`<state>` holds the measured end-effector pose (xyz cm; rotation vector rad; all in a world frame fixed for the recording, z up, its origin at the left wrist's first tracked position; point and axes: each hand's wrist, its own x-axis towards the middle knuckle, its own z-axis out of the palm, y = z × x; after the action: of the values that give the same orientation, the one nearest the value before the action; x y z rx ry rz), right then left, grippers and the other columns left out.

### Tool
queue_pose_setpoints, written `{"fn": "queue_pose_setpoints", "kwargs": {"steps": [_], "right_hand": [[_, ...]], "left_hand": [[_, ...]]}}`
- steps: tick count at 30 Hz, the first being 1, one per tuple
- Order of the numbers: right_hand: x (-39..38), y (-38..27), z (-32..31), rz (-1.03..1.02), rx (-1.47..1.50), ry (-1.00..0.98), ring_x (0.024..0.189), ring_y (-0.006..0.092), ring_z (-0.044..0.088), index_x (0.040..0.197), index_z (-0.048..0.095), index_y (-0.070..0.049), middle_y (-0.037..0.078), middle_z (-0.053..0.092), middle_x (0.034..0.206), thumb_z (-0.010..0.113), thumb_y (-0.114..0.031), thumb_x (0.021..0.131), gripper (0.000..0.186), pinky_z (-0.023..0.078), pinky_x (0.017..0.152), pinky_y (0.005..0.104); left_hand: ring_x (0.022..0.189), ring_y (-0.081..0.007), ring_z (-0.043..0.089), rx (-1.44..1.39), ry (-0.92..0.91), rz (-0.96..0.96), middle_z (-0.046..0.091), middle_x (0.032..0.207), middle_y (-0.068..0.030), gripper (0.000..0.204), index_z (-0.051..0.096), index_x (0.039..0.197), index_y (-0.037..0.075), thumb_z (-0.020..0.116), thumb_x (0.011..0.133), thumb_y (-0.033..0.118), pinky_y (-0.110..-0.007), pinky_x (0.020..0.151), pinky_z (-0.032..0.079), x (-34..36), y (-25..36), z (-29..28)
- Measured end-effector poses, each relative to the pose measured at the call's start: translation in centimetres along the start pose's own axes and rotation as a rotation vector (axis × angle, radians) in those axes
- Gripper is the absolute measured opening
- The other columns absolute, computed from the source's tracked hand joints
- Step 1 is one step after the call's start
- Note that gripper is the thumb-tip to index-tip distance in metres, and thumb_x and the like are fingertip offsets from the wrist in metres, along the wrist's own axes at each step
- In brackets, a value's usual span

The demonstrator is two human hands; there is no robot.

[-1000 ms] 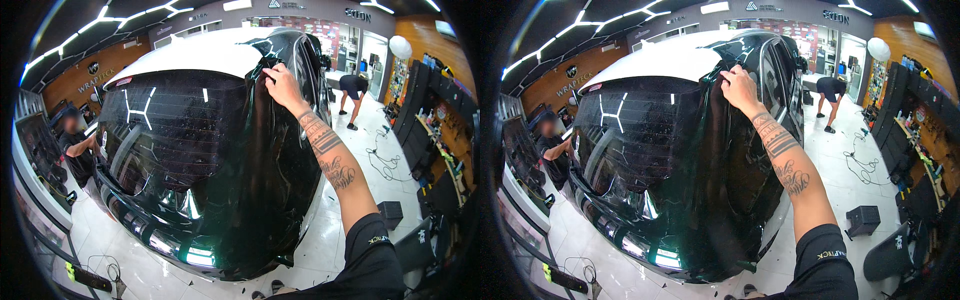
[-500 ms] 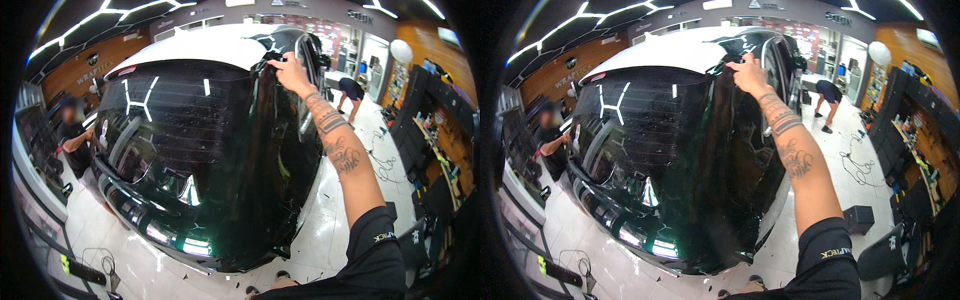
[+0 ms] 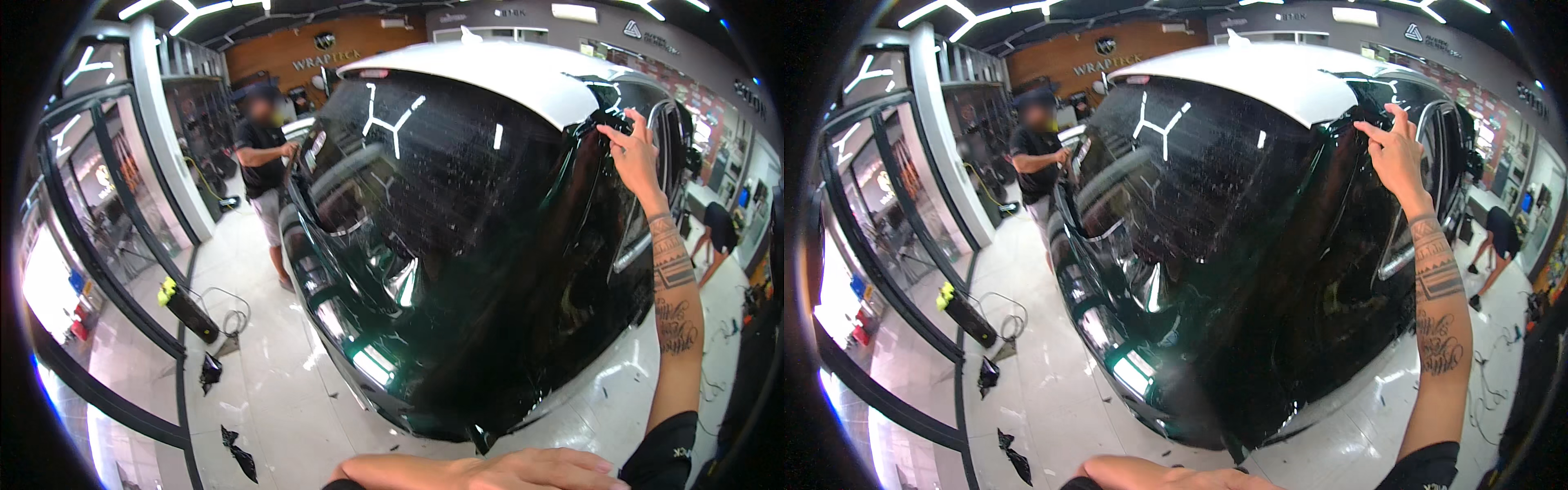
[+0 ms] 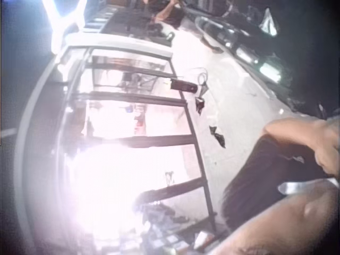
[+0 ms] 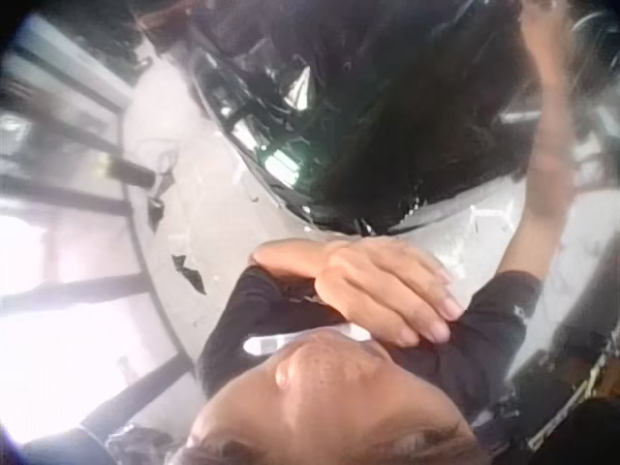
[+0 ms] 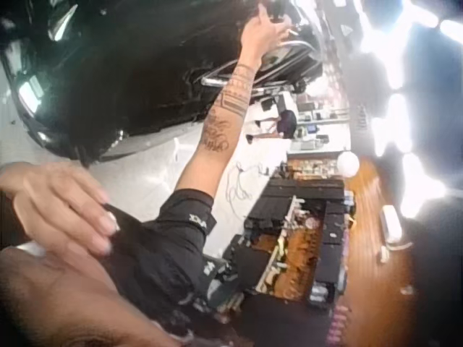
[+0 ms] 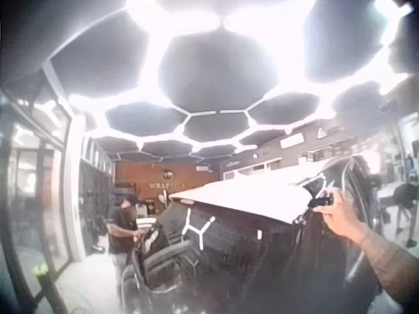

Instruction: The person applies a dark vinyl wrap to the hood of a car, smoothing it with a yellow squeegee and trimming excess material with a knife. The person also uses a heat gun to stretch and conform the wrap around the hood's contours.

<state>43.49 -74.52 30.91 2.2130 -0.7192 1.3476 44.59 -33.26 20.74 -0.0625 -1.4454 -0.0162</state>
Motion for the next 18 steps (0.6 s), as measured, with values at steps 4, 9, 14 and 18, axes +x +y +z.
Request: {"fn": "queue_pose_setpoints", "kwargs": {"steps": [4, 9, 14, 18], "right_hand": [[0.8, -0.4, 1.0, -0.070, 0.114, 0.094, 0.125, 0.0329, 0.049, 0.107, 0.077, -0.029, 0.008, 0.047, 0.140, 0.066, -0.011, 0.078, 0.036, 0.044, 0.097, 0.0528], [1.4, 1.9, 0.6, -0.128, 0.064, -0.009, 0.132, 0.0301, 0.042, 0.103, 0.079, -0.027, 0.007, 0.046, 0.143, 0.061, -0.018, 0.085, 0.027, 0.035, 0.101, 0.0568], [4.0, 4.0, 0.0, -0.170, 0.176, -0.068, 0.133, 0.0288, 0.043, 0.094, 0.081, -0.025, 0.006, 0.047, 0.145, 0.060, -0.020, 0.085, 0.024, 0.033, 0.102, 0.0604], [3.5, 3.5, -0.2, -0.187, 0.151, -0.162, 0.135, 0.0289, 0.041, 0.095, 0.081, -0.024, 0.006, 0.046, 0.147, 0.064, -0.020, 0.082, 0.022, 0.031, 0.102, 0.0616]], "left_hand": [[0.074, -0.0212, 0.055, 0.587, 0.223, -0.330, 0.059, 0.089, -0.0125, 0.026, 0.059, 0.111, -0.003, 0.044, 0.105, 0.017, -0.031, 0.067, 0.046, -1.9, -3.0, -2.5], [0.067, -0.0146, 0.056, 1.064, -0.136, -0.723, 0.057, 0.079, -0.0092, 0.028, 0.055, 0.124, -0.001, 0.044, 0.098, -0.006, -0.028, 0.061, 0.047, 5.0, -10.6, -7.3], [0.060, -0.0128, 0.054, 1.343, -0.331, -0.564, 0.056, 0.067, -0.0089, 0.018, 0.064, 0.102, -0.003, 0.047, 0.099, 0.002, -0.029, 0.058, 0.043, 9.7, -18.2, -10.1], [0.061, -0.0170, 0.058, 1.370, -0.410, -0.578, 0.064, 0.069, -0.0105, 0.020, 0.064, 0.107, -0.005, 0.047, 0.100, 0.004, -0.031, 0.061, 0.049, 11.7, -20.5, -10.8]]}}
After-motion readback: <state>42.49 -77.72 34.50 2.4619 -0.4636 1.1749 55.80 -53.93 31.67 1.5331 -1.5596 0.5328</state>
